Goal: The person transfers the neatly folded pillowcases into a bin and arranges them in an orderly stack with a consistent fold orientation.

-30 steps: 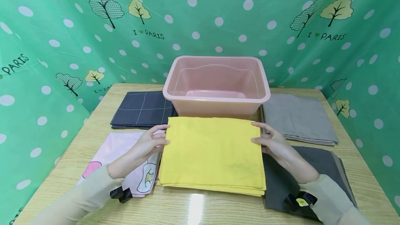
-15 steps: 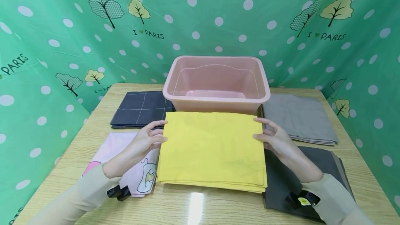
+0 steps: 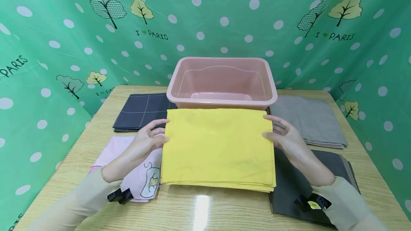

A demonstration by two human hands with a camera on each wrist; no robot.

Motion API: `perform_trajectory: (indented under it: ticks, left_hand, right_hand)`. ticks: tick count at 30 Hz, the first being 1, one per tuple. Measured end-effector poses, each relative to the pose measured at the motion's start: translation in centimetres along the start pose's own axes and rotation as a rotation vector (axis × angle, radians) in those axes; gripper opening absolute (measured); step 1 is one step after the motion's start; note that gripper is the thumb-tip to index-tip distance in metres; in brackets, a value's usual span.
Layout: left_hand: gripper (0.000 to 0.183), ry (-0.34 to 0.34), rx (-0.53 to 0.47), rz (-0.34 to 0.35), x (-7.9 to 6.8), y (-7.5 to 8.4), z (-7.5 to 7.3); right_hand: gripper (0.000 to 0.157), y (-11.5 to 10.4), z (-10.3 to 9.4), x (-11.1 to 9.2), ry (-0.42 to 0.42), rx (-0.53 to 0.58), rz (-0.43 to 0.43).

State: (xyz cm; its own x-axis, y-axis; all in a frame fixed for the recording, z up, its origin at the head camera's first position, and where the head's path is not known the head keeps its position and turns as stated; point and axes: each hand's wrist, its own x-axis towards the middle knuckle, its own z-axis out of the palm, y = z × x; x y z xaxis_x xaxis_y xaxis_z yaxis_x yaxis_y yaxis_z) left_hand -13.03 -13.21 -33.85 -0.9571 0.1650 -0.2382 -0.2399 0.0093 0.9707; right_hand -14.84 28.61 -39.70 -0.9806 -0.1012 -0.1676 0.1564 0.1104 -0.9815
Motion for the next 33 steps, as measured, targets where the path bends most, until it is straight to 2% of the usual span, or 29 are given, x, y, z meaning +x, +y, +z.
perform_trajectory:
  ticks: [2, 4, 9, 11, 17, 18, 22, 28, 33]
  left_hand:
    - [0.052, -0.001, 0.006, 0.01, 0.0, 0.2, 0.0]
    - [0.052, -0.004, 0.006, 0.019, 0.0, 0.4, -0.1]
    - [0.051, -0.002, -0.02, 0.035, 0.1, 1.2, -0.1]
    - [0.051, 0.001, -0.019, 0.042, 0.2, 1.4, -0.2]
    - [0.05, 0.005, -0.007, 0.061, 0.5, 2.2, -0.3]
    - [0.05, 0.003, -0.004, 0.062, 0.5, 2.4, -0.3]
    - [0.05, -0.002, -0.003, 0.064, 0.8, 2.9, -0.4]
    - [0.05, -0.003, -0.006, 0.074, 1.6, 3.8, -0.5]
    - [0.05, 0.006, -0.032, 0.048, 2.3, 4.7, -0.4]
  right_hand:
    - [0.062, 1.2, -0.7, 0.8, 0.03, 0.015, -0.009]
    - [0.06, 0.8, -0.8, 0.7, 0.021, 0.033, -0.034]
    - [0.055, -3.4, 1.0, -1.4, -0.017, 0.116, -0.07]
    - [0.052, -4.5, 1.4, -1.8, -0.036, 0.148, -0.092]
    - [0.052, -6.7, 2.1, -2.2, 0.018, 0.079, -0.09]
    - [0.054, -7.3, 2.4, -2.5, 0.042, 0.058, -0.069]
    - [0.053, -8.5, 2.9, -2.6, 0.042, 0.071, -0.077]
    - [0.052, -9.4, 3.1, -2.2, 0.043, 0.067, -0.128]
    - [0.052, -10.1, 3.0, -1.5, 0.078, -0.031, -0.137]
